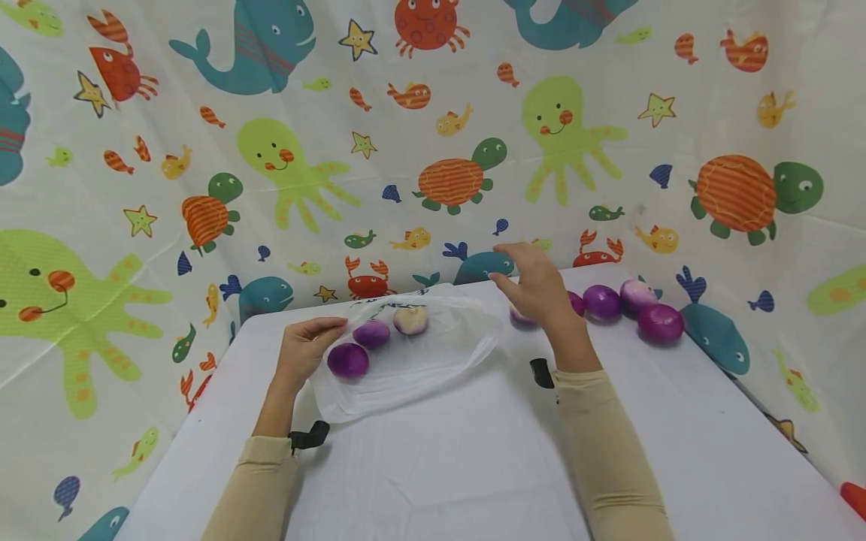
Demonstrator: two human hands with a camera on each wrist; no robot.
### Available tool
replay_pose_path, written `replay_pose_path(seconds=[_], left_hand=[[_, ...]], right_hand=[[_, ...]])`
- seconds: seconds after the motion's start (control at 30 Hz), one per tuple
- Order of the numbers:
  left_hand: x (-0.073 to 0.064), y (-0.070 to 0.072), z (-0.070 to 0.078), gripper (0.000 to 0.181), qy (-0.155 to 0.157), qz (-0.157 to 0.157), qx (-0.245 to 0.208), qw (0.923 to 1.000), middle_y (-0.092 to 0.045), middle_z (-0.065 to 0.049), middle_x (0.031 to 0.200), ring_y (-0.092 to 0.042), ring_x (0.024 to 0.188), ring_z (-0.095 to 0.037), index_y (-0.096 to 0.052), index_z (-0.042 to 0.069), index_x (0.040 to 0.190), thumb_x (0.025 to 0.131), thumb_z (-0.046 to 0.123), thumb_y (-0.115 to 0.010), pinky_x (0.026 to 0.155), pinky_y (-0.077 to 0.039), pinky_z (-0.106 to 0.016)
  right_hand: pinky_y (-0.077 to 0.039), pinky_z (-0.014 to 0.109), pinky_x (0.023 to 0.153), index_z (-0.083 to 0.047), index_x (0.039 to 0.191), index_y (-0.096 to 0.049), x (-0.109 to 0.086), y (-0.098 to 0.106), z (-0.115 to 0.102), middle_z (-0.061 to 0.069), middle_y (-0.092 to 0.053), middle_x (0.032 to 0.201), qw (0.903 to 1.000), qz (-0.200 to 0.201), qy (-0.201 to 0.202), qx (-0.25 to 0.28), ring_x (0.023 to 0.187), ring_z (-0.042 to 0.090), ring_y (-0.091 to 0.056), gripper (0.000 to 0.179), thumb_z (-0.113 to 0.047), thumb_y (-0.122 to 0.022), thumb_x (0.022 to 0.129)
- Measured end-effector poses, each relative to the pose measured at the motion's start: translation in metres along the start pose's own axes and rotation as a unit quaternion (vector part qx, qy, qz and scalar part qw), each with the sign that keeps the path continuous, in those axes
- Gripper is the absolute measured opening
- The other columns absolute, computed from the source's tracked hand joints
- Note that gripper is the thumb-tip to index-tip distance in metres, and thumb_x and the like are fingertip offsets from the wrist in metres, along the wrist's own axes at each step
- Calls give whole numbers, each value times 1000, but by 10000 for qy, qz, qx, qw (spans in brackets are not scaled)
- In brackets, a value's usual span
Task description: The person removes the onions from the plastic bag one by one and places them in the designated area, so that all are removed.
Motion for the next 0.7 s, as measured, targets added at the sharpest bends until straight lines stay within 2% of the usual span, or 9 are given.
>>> replay_pose_path(seconds=[0.23,0.3,0.5,0.7], left_hand=[[0,0,1,18,-45,13,-5,10000,-73,-29,117,-70,102,3,-76,-7,112,97,0,-70,91,-56,-14],[0,0,2,18,-62,6,-14,10000,-73,-29,117,-70,102,3,-76,-7,112,97,-1,-70,92,-56,-14],[0,-1,2,19,-33,5,-24,10000,-73,-30,117,-70,102,4,-75,-8,113,97,0,-69,92,-56,-14],[-1,-1,3,18,40,69,-12,10000,-73,-30,118,-70,102,4,-76,-8,113,98,1,-70,92,-56,-14]], right_hand=[[-46,60,114,-7,142,-60,1,-25,-25,16,-61,146,9988,-367,259,-200,140,38,-52,50,-21,-75,97],[-47,59,113,-7,141,-61,0,-31,-31,15,-62,145,9984,-444,332,-99,140,37,-52,49,-22,-75,97],[-51,51,112,-6,137,-65,-1,-49,-52,11,-67,137,9926,-593,944,472,134,30,-58,45,-20,-77,96],[-53,50,109,-7,136,-65,-6,-72,-71,11,-69,134,9849,-1013,1258,622,128,29,-62,44,-18,-77,95]])
Point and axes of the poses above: each hand's wrist, its own x-axis towards the middle knuckle, its own y-axis out of the back of the hand, z = x × y, the point moved 5 cm from there along x, towards the middle knuckle
